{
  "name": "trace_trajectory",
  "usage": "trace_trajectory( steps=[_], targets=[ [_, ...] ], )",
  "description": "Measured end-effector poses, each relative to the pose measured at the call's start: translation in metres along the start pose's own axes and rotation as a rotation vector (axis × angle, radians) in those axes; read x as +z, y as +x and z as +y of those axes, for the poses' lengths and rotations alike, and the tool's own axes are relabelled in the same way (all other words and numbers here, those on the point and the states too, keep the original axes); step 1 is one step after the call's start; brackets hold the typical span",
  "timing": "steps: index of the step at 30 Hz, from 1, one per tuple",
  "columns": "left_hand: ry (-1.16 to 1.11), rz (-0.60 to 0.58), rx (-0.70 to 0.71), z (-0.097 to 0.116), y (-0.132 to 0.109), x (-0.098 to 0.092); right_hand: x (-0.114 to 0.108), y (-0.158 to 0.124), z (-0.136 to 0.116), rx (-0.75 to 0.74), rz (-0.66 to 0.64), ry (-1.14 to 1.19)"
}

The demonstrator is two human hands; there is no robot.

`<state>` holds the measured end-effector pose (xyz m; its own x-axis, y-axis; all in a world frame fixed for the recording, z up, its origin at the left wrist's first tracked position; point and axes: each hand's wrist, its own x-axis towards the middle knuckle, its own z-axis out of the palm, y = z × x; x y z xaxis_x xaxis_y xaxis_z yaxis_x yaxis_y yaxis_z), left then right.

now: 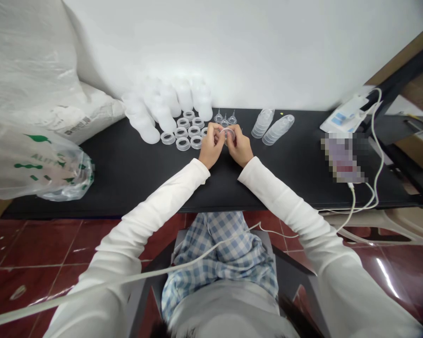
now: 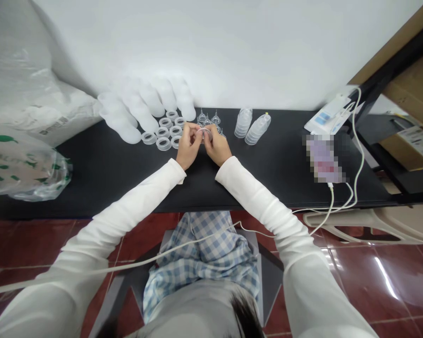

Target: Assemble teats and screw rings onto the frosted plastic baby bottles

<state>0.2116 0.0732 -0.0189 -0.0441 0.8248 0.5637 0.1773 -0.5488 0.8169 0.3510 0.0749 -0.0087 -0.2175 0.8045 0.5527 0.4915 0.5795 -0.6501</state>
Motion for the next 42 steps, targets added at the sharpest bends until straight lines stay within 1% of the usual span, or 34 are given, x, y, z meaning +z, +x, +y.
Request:
trace_trajectory(
  steps=[5, 7, 13, 15, 18, 23, 26, 29, 35, 38, 42],
  targets=[
    [0.0, -0.003, -0.009, -0.001, -0.001, 0.001, 0.002, -0.002, -0.001, 0.049, 0.059, 0.031],
    [0.009, -0.019, -0.008, -0.002, -0.001, 0.0, 0.003, -0.002, 0.0, 0.065, 0.07, 0.008],
    [0.028, -0.048, 0.023, -0.001, 0.0, -0.001, 0.004, -0.003, 0.008, 0.086, 0.055, -0.179],
    [0.033, -0.055, 0.041, 0.001, 0.0, -0.002, 0.004, -0.004, 0.008, 0.096, 0.048, -0.193],
    [0.059, -0.069, 0.067, 0.004, 0.0, -0.002, 0.003, -0.005, 0.006, 0.11, 0.058, -0.15],
    [0.108, -0.118, 0.101, 0.005, -0.001, -0.002, 0.001, -0.005, 0.004, 0.101, 0.067, -0.048],
    [0.096, -0.09, 0.081, 0.003, 0.0, -0.002, 0.001, -0.003, 0.007, 0.09, 0.053, -0.035],
    [0.073, -0.056, 0.049, -0.001, 0.001, -0.001, 0.001, -0.001, 0.011, 0.053, 0.009, -0.042],
    [0.048, -0.045, 0.043, -0.003, 0.0, -0.002, -0.004, 0.001, 0.01, -0.043, -0.098, -0.037],
    [0.053, -0.052, 0.049, -0.002, 0.001, -0.003, -0.005, 0.0, 0.006, -0.052, -0.089, -0.056],
    [0.047, -0.077, 0.044, -0.005, 0.001, -0.003, -0.004, -0.002, 0.006, -0.019, -0.056, -0.104]
  ],
)
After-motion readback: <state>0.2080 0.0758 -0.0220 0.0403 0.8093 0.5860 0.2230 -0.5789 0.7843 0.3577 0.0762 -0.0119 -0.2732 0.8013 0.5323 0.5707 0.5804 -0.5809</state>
